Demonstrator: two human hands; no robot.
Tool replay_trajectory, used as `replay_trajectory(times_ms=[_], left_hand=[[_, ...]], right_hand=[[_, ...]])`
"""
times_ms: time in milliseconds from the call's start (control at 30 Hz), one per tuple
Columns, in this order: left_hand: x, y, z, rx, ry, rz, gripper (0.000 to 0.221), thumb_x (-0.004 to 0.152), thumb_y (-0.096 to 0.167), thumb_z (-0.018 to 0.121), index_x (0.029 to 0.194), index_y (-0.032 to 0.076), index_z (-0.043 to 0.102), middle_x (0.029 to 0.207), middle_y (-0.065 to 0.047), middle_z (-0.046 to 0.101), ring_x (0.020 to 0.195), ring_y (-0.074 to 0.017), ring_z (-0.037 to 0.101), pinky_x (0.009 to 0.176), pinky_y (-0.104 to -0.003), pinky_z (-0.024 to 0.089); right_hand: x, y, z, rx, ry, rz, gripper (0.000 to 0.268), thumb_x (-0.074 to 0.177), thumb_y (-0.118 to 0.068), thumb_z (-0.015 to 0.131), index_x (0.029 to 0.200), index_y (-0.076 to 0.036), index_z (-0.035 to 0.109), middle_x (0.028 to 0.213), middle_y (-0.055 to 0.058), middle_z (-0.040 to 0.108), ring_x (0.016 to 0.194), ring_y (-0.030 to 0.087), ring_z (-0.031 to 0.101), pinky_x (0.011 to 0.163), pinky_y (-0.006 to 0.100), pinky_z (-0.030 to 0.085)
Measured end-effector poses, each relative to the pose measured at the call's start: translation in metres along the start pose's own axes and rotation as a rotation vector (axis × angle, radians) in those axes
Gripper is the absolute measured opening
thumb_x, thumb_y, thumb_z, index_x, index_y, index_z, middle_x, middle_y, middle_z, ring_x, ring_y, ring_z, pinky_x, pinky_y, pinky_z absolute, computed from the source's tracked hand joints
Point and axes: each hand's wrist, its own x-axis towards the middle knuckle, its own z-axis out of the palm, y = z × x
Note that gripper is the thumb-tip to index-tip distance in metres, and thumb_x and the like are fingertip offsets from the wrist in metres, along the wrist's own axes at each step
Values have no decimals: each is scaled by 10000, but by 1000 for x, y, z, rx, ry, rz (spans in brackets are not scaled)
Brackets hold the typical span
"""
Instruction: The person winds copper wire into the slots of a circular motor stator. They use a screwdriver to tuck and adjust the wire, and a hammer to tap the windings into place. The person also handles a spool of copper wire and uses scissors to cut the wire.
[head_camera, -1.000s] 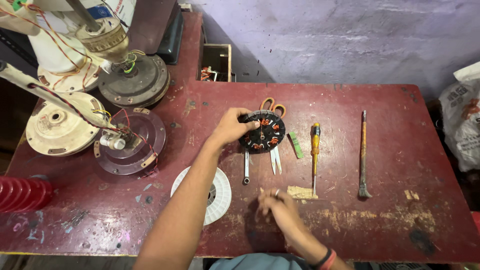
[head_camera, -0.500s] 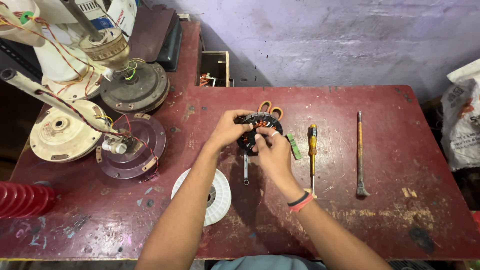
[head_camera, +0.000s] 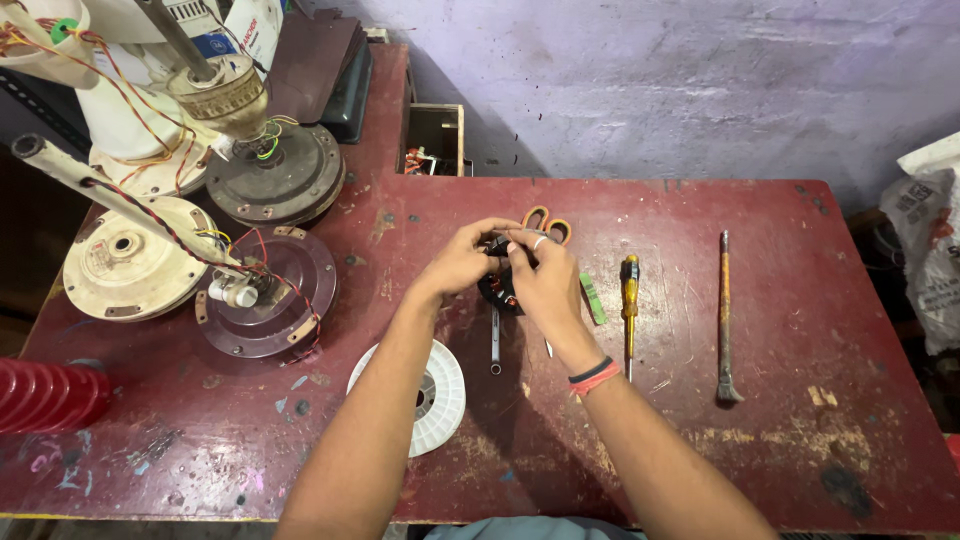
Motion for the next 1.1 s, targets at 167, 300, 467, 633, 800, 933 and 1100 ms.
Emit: replay_trajectory(times_ms=[167,300,467,633,800,933,1100], left_hand=[[3,-10,-1,4,-6,-38,514,828,-106,667,1308,58,590,1144,-63,669,1048,-149,631,863,-286,545],[9,-21,-5,-10,-15,35,589,819,-130,565,1357,106,517,1197,-65,626,1083,-159,614,891,-292,529],[14,-37,-12,3,36,27,718,742,-165,466,1380,160,433,1140,-87,638,1049,-164,615,887,-276,503],[17,-37,-16,-43,-54,47,447,776,-138,562,1192,15,615,1057,-57,680,975,-151,638,846,-296,534],[14,-30,-9,-21,-5,-35,426,785,-79,742,1187,25,646,1035,-29,705,949,-115,656,857,-286,557],[11,-21,-10,-25,2,-38,417,784,-65,763,1181,31,678,1041,-35,727,947,-114,674,859,-287,572],[8,-14,-8,68,97,-110,368,743,-55,800,1084,35,695,975,-47,736,885,-128,678,802,-293,566]], right_hand=[[19,6,7,-14,-5,240,261,950,-161,642,1156,-26,728,907,168,781,818,241,769,741,349,574],[24,6,13,14,-109,170,291,936,-126,610,1194,-47,718,938,165,779,837,234,768,748,351,571],[11,-6,15,54,-188,-34,305,911,-58,579,1170,-29,736,987,173,776,879,239,761,785,353,569],[-28,-21,8,-41,-136,194,280,925,-82,580,1152,-40,737,835,181,760,704,230,744,658,355,547],[-55,-14,-5,16,-27,8,260,944,-63,589,1148,-23,744,831,132,762,710,138,712,646,314,539],[-52,-10,-11,-28,-99,206,277,941,-92,599,1155,-50,769,626,127,648,542,134,527,500,340,410],[-45,-16,-6,-3,-108,198,280,916,-83,582,1126,-50,765,599,41,626,517,77,540,493,299,423]])
